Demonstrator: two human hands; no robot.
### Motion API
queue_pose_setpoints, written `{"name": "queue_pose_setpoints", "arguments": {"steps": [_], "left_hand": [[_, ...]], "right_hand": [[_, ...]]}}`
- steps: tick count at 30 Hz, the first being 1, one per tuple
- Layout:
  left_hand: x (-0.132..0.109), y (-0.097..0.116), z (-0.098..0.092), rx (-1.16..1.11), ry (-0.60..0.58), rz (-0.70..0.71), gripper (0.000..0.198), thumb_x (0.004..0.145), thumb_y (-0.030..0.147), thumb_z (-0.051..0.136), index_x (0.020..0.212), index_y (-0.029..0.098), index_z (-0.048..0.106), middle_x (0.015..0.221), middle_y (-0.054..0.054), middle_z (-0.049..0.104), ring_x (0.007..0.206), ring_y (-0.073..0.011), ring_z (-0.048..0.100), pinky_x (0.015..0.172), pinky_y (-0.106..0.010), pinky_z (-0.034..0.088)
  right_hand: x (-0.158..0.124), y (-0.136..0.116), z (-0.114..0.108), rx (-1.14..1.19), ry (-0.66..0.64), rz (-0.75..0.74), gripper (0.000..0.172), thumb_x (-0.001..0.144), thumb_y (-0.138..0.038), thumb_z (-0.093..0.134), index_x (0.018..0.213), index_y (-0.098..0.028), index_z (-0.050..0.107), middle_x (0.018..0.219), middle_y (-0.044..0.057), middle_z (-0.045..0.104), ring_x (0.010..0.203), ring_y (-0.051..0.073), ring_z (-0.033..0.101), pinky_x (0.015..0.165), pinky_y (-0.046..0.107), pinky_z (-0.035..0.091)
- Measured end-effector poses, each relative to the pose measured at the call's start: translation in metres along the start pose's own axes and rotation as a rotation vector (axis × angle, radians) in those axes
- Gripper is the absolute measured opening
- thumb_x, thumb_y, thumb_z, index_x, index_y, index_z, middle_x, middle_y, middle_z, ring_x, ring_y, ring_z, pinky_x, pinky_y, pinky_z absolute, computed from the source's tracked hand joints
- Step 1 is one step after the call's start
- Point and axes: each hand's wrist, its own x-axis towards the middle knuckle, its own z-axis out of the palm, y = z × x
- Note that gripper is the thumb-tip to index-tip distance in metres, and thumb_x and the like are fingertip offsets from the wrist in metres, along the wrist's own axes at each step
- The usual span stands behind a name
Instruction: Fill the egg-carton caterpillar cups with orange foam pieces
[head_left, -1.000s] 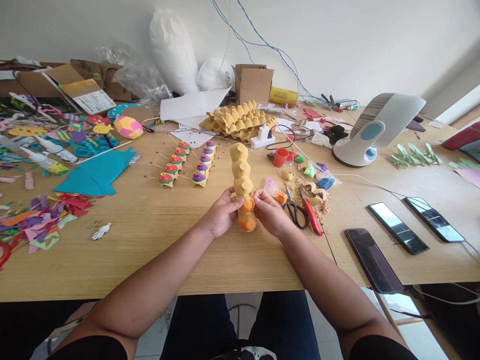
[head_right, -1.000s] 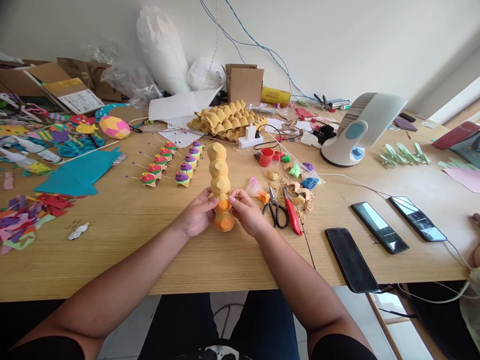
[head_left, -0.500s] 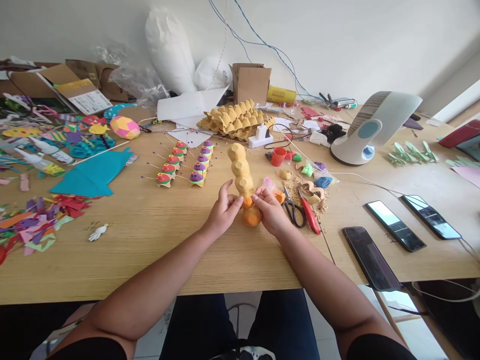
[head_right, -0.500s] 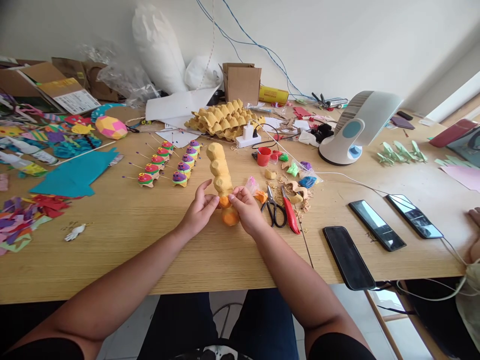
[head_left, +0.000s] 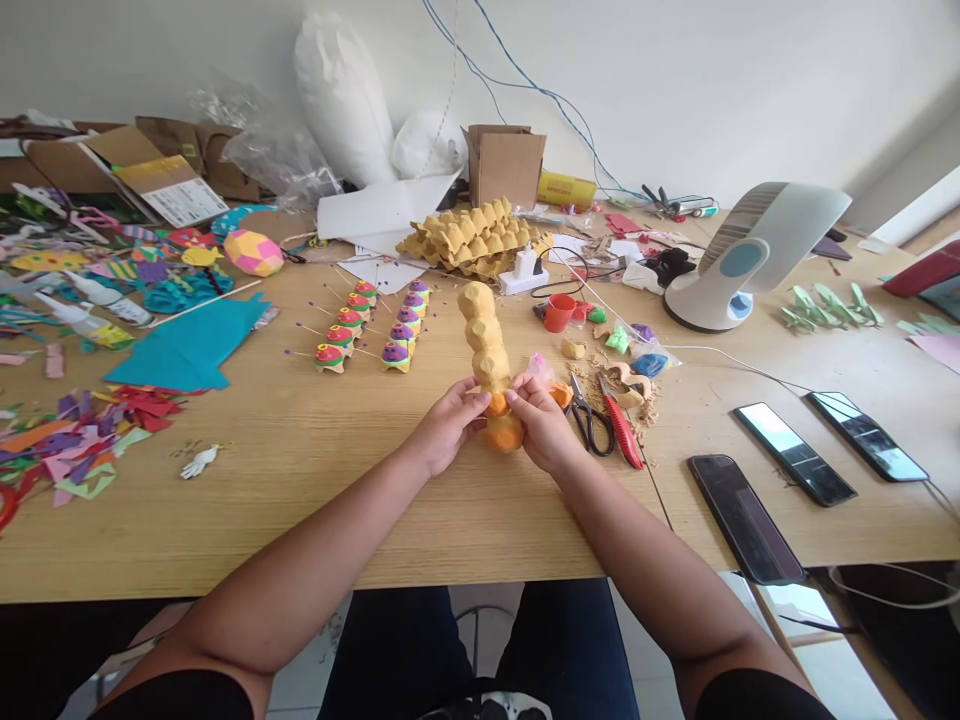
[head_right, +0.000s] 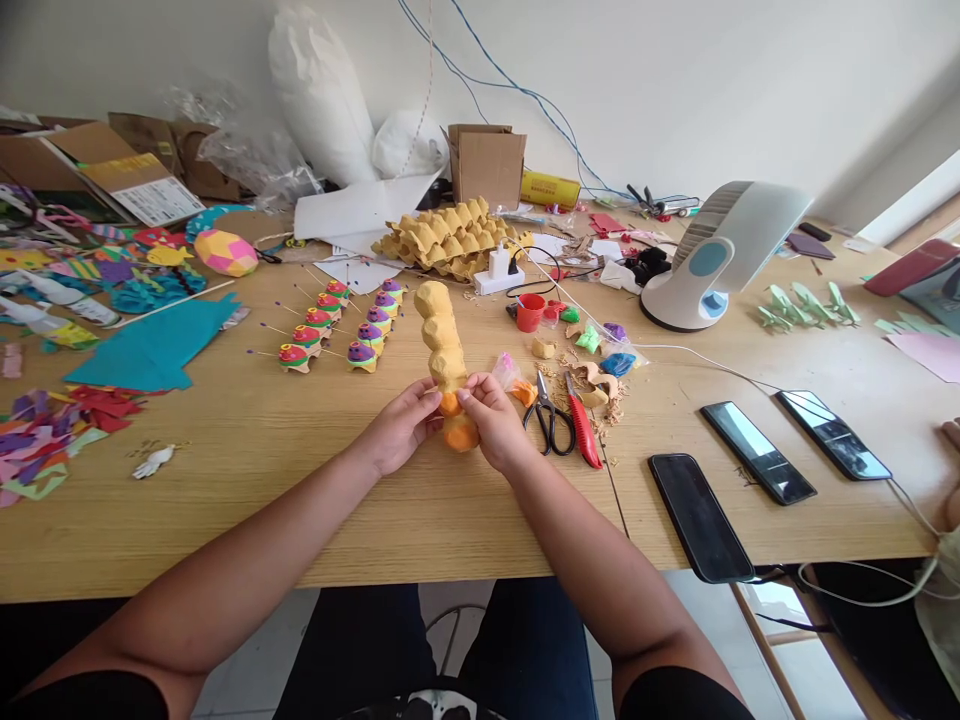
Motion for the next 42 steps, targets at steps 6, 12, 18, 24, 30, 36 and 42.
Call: {"name": "queue_pose_setpoints", "arguments": {"steps": [6, 12, 18, 24, 30, 36, 42], "left_hand": [[0.001, -0.003, -0.001, 0.020, -0.042, 0.057, 0.053, 0.077, 0.047, 0.086, 0.119, 0.022, 0.065, 0.102, -0.003, 0.074, 0.092, -0.0167, 0.066, 0.078, -0.027, 0.048], [0.000, 0.000, -0.001, -0.014, -0.148, 0.005, 0.047, 0.084, 0.056, 0.077, 0.113, 0.020, 0.071, 0.109, -0.007, 0.073, 0.095, -0.0189, 0.065, 0.080, -0.029, 0.049], [-0.001, 0.001, 0.002, -0.030, -0.125, 0.000, 0.039, 0.074, 0.039, 0.089, 0.102, 0.018, 0.073, 0.102, -0.005, 0.073, 0.092, -0.0181, 0.065, 0.081, -0.029, 0.049], [-0.001, -0.002, 0.002, -0.080, -0.158, -0.011, 0.037, 0.074, 0.041, 0.089, 0.097, 0.017, 0.075, 0.094, -0.004, 0.073, 0.084, -0.0161, 0.065, 0.077, -0.027, 0.049], [-0.004, 0.001, 0.003, -0.121, -0.242, -0.047, 0.040, 0.077, 0.047, 0.086, 0.104, 0.019, 0.076, 0.105, -0.007, 0.074, 0.096, -0.0208, 0.066, 0.083, -0.031, 0.052], [-0.002, 0.000, 0.000, -0.122, -0.212, -0.060, 0.031, 0.075, 0.037, 0.088, 0.095, 0.017, 0.077, 0.096, -0.006, 0.074, 0.086, -0.0174, 0.066, 0.079, -0.028, 0.053], [-0.003, 0.004, -0.002, -0.158, -0.279, -0.065, 0.033, 0.080, 0.035, 0.085, 0.104, 0.014, 0.077, 0.102, -0.008, 0.075, 0.089, -0.0166, 0.067, 0.079, -0.025, 0.053]], "right_hand": [[0.000, -0.001, 0.000, 0.016, 0.007, 0.019, 0.039, 0.073, -0.037, 0.088, 0.092, -0.025, 0.056, 0.083, -0.004, 0.061, 0.074, 0.013, 0.058, 0.069, 0.025, 0.049], [-0.001, -0.005, -0.002, 0.101, 0.019, 0.099, 0.039, 0.074, -0.036, 0.086, 0.094, -0.027, 0.054, 0.086, -0.004, 0.064, 0.076, 0.015, 0.061, 0.069, 0.027, 0.050], [-0.002, -0.004, 0.000, 0.097, -0.013, 0.086, 0.038, 0.076, -0.036, 0.086, 0.094, -0.027, 0.054, 0.085, -0.004, 0.063, 0.075, 0.015, 0.061, 0.069, 0.028, 0.051], [-0.003, -0.002, 0.004, 0.130, 0.006, 0.076, 0.037, 0.073, -0.035, 0.088, 0.091, -0.026, 0.057, 0.084, -0.004, 0.063, 0.074, 0.014, 0.059, 0.068, 0.026, 0.051], [-0.004, -0.002, 0.006, 0.138, 0.027, 0.066, 0.037, 0.074, -0.038, 0.088, 0.092, -0.027, 0.057, 0.086, -0.004, 0.064, 0.078, 0.015, 0.062, 0.070, 0.027, 0.053], [-0.005, -0.002, 0.007, 0.182, 0.029, 0.066, 0.038, 0.073, -0.033, 0.088, 0.100, -0.028, 0.061, 0.089, -0.004, 0.069, 0.076, 0.014, 0.063, 0.070, 0.026, 0.053], [-0.009, -0.008, 0.009, 0.241, 0.002, 0.070, 0.032, 0.078, -0.032, 0.083, 0.103, -0.027, 0.063, 0.089, -0.003, 0.071, 0.079, 0.014, 0.066, 0.071, 0.024, 0.054]]}}
